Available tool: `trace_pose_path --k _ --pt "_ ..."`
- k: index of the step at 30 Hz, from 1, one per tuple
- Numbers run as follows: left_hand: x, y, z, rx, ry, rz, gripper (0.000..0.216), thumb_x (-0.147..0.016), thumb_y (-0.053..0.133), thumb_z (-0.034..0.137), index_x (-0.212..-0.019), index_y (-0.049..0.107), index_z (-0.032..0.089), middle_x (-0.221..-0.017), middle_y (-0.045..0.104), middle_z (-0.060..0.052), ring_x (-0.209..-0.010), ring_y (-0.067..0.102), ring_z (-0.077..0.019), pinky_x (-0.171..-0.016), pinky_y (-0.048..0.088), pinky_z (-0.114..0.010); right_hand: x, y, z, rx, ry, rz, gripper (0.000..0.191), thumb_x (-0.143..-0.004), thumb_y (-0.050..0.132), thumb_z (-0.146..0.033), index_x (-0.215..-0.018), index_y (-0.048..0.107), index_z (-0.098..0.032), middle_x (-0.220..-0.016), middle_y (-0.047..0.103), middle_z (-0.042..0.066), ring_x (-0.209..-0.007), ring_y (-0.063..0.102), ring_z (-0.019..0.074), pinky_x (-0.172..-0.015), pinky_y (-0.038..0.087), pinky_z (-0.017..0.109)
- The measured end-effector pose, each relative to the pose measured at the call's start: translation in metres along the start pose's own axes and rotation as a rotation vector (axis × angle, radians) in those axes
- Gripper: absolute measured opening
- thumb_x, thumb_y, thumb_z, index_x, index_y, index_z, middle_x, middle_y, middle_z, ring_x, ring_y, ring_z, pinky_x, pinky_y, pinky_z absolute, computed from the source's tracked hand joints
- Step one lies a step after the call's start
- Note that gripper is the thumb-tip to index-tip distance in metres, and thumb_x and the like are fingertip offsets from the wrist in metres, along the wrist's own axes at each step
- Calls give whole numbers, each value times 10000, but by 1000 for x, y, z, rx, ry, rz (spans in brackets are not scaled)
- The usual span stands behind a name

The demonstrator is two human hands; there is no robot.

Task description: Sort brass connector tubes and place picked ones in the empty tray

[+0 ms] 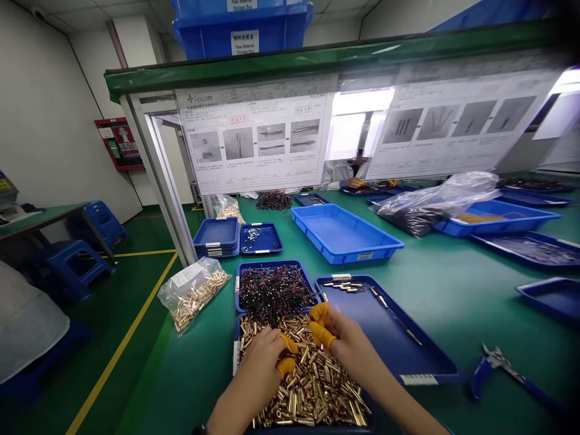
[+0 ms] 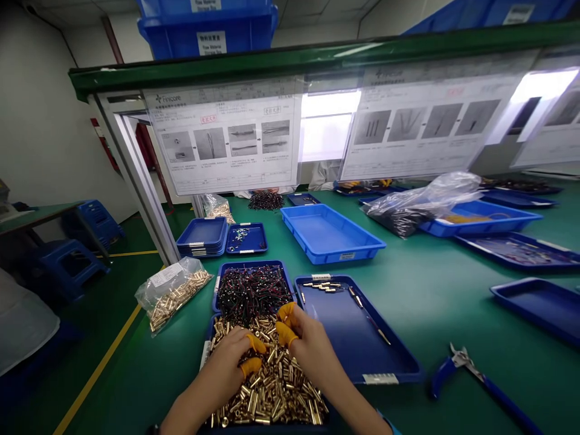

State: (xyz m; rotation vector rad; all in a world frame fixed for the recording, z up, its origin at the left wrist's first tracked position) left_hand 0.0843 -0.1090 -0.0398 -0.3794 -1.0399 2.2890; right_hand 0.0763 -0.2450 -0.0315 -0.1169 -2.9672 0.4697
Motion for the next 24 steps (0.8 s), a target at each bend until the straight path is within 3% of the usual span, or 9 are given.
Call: trace_pose_path --k 3,9,13,17,20,24 --pt "0 1 1 -52 27 -10 275 -670 373 -65 -776 487 162 -929 516 -20 -878 419 -159 -769 359 -277 5 9 -5 107 -36 -24 42 -701 394 -137 -729 423 -147 -616 429 -43 -538 358 6 -480 270 103" --pt "-1 -4 4 -70 91 83 248 -650 319 -66 -668 439 151 -808 510 -29 -791 426 -159 -646 336 -260 9 18 -4 278 -60 -36 110 -723 379 -121 -614 395 -130 -560 434 -30 -531 320 15 -501 201 120" --pt "2 -19 -8 130 13 269 257 -689 321 -18 -768 485 164 -906 520 -58 -800 471 -164 -681 384 -285 7 18 0 254 -72 -40 214 -781 400 -252 -599 406 -138 -525 446 -22 -495 349 20 -481 217 120" --pt "4 -25 -17 445 -57 358 257 -762 317 63 -932 474 174 -826 504 -45 -680 503 -130 -628 433 -264 10 22 -6 173 -101 -79 288 -800 402 -374 -630 430 -143 -559 492 -9 -500 394 23 -477 282 117" --pt "3 -23 -19 615 -122 364 188 -785 335 124 -900 480 153 -847 476 -48 -630 483 -108 -576 437 -245 13 23 -12 169 -90 -96 227 -799 400 -318 -660 441 -145 -588 503 -7 -500 387 21 -471 291 122" --pt "2 -24 -15 547 -124 372 161 -762 439 148 -893 531 159 -889 501 -54 -779 484 -143 -692 422 -269 16 23 -15 209 -60 -103 125 -774 388 -189 -681 459 -145 -612 515 -7 -501 391 23 -481 298 129"
Point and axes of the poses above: each hand's wrist, its own x-axis away from the middle knuckle, its own y-axis out of the palm, z = x × y, the point moved 8 cm from there along -x, towards the middle knuckle
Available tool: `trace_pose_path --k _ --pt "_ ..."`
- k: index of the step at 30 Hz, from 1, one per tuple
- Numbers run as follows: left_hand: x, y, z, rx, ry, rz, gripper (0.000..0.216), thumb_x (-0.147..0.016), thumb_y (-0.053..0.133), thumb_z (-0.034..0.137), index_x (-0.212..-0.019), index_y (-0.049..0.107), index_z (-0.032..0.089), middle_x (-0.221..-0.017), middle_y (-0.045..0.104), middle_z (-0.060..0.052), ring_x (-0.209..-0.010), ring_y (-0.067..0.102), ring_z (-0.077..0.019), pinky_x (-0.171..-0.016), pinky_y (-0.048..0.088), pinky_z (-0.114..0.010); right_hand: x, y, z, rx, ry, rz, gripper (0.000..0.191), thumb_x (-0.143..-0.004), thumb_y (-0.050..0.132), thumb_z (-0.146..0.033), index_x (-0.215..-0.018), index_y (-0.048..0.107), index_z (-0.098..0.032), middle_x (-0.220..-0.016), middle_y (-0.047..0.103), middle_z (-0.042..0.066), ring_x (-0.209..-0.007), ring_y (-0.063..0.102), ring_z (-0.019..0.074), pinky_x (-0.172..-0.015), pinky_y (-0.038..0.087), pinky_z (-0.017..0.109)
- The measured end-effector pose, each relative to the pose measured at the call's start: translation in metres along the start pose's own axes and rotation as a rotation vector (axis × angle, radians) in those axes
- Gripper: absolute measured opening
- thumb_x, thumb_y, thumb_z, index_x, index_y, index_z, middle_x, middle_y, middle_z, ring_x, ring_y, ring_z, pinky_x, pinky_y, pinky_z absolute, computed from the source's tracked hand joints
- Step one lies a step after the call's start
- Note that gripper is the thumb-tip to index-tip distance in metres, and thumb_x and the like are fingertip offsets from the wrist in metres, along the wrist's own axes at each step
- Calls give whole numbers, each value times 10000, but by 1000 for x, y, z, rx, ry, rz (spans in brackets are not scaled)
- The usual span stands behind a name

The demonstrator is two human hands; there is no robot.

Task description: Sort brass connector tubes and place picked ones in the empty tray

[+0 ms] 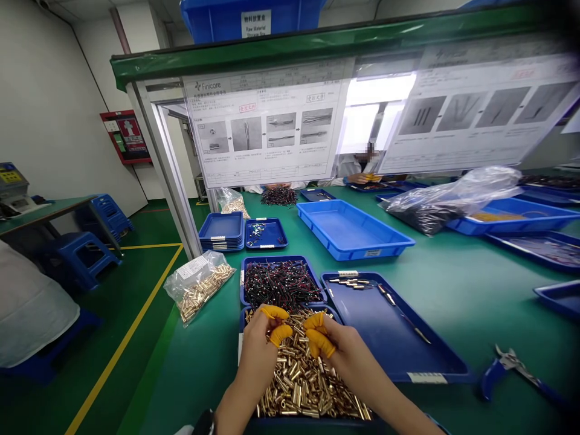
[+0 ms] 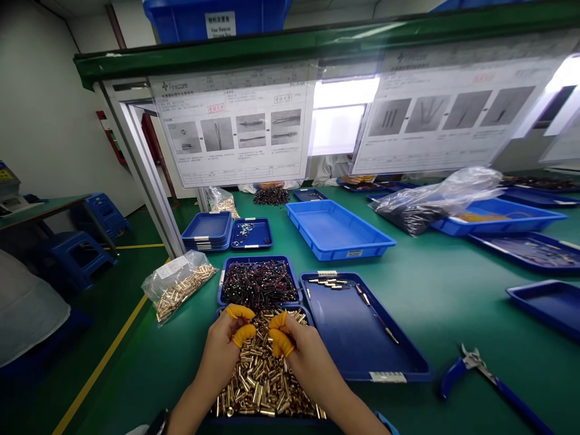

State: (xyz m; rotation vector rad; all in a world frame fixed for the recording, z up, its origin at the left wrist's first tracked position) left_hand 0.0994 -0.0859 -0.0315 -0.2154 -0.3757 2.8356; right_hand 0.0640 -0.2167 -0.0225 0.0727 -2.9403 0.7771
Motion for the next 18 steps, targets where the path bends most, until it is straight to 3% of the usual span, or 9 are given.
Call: trace_pose_path --k 7,11,18 --pt "-1 3 7 -76 90 -21 170 -792 511 296 -843 607 165 -793 543 -38 -726 475 -142 -656 398 -256 2 1 -3 -34 -72 8 145 -758 417 -185 -793 555 -155 -750 593 15 -535 413 28 -500 307 136" --pt "1 4 16 -130 170 -23 187 -814 493 299 -811 628 170 -783 562 -36 -735 494 -145 -645 387 -246 1 -2 -3 -4 -82 41 163 -771 418 -227 -777 561 -150 -676 567 12 -511 390 28 -496 307 143" --pt "1 3 19 -150 205 -32 180 -823 482 272 -848 636 182 -855 595 -44 -751 514 -144 -649 399 -244 0 3 -2 -34 -92 -3 189 -783 426 -255 -793 580 -146 -781 611 22 -582 457 36 -513 337 130"
Point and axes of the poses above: each hand's wrist, its own x-axis away from the middle knuckle, its own y-axis out of the palm, z = x × y, the point moved 8 cm from there along -x, towards the middle knuckle
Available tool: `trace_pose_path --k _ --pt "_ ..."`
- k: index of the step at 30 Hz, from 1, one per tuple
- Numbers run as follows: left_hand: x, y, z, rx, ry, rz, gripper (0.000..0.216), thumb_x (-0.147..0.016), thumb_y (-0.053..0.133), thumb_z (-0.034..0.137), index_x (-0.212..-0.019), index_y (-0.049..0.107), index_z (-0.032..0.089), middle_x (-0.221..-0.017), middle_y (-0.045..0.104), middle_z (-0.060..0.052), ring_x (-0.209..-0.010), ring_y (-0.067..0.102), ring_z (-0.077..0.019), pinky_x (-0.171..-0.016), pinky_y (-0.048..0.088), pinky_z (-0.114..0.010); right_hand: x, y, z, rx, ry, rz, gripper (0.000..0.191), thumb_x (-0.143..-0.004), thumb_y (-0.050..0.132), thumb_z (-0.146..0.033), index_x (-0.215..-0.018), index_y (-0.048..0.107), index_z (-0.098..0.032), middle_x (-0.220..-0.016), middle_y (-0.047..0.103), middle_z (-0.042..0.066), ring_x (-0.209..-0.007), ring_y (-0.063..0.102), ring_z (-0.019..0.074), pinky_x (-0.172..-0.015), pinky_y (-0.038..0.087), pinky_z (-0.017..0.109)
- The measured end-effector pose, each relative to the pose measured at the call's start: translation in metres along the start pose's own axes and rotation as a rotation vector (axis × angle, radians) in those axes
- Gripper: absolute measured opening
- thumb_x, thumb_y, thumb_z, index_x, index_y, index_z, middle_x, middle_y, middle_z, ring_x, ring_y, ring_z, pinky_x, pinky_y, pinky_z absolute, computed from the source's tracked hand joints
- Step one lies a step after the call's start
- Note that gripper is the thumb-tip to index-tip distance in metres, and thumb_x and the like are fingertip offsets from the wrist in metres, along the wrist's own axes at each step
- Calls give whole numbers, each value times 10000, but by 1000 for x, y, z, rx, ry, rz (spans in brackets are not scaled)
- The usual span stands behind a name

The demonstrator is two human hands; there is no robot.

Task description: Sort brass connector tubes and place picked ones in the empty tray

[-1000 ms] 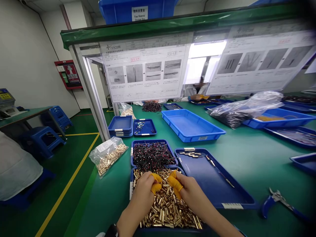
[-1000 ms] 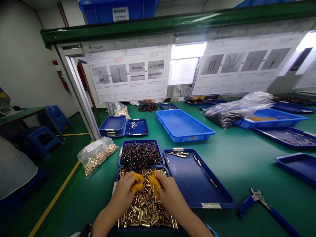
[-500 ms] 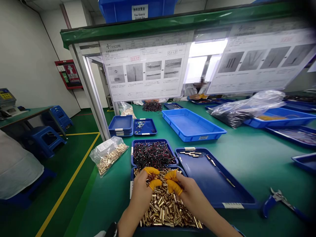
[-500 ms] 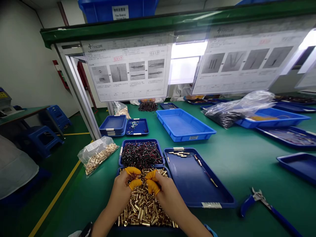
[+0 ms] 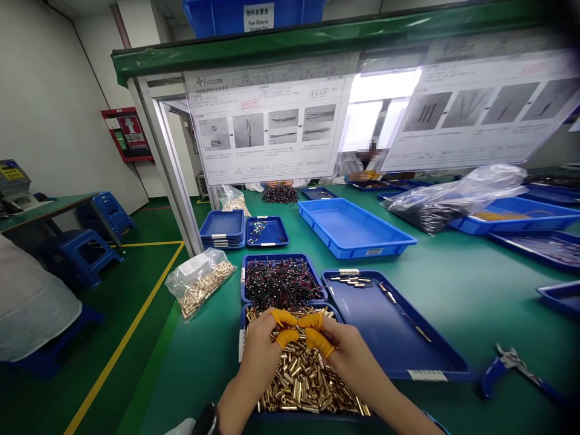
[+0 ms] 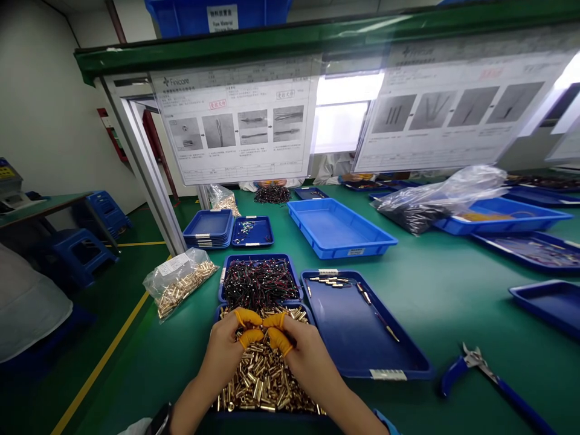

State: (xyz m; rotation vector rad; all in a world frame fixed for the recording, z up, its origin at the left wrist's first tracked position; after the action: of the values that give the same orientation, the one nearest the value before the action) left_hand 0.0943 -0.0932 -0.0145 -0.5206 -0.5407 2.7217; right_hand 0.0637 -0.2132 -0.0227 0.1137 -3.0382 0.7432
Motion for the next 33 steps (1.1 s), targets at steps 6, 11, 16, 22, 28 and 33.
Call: trace_pose_path --k 6,11,16,22,28,33 --pt "-1 1 1 -4 22 -2 167 -819 472 206 -839 634 169 -843 587 -45 -776 524 -146 -666 411 -242 0 -1 0 -1 -10 25 167 -764 453 -244 -773 588 -147 -746 607 19 -634 485 53 -554 350 136" --pt "2 0 6 -24 83 -4 188 -787 469 95 -839 631 175 -866 574 -48 -800 526 -146 -671 409 -240 0 -3 0 -16 -48 87 203 -737 520 -322 -636 508 -146 -646 563 12 -587 462 52 -523 352 136" --pt "2 -2 13 -8 152 -11 183 -796 457 121 -788 633 173 -880 596 -59 -801 542 -156 -671 415 -255 1 0 2 -33 -5 64 201 -754 505 -333 -803 407 -164 -622 497 -33 -525 427 19 -463 294 103" --pt "5 13 -1 111 -28 -174 119 -797 509 205 -819 618 162 -797 639 -29 -755 576 -145 -679 430 -237 4 9 -2 -119 34 -80 235 -800 421 -397 -787 358 -171 -487 475 -86 -327 373 -10 -379 293 94" --pt "7 6 -6 150 -123 -136 78 -781 482 162 -821 548 147 -820 588 -37 -796 558 -154 -690 424 -242 4 21 -4 -687 96 -218 513 -698 483 -613 -938 355 -178 -577 582 -18 -543 586 74 -573 473 186" --pt "10 5 -4 285 -163 -165 35 -763 481 139 -783 509 145 -787 570 -29 -754 551 -140 -649 413 -225 9 33 -2 -909 257 -272 520 -636 652 -492 -966 391 -185 -612 568 -27 -538 575 56 -549 470 165"
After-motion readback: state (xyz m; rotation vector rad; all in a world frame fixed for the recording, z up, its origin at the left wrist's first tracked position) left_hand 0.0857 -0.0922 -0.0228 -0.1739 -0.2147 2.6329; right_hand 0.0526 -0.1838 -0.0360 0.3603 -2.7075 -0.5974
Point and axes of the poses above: each hand's wrist, its own x-axis away from the middle knuckle, its own y-axis out of the palm, z = x × y, the point moved 8 cm from there along -x, towards the middle knuckle
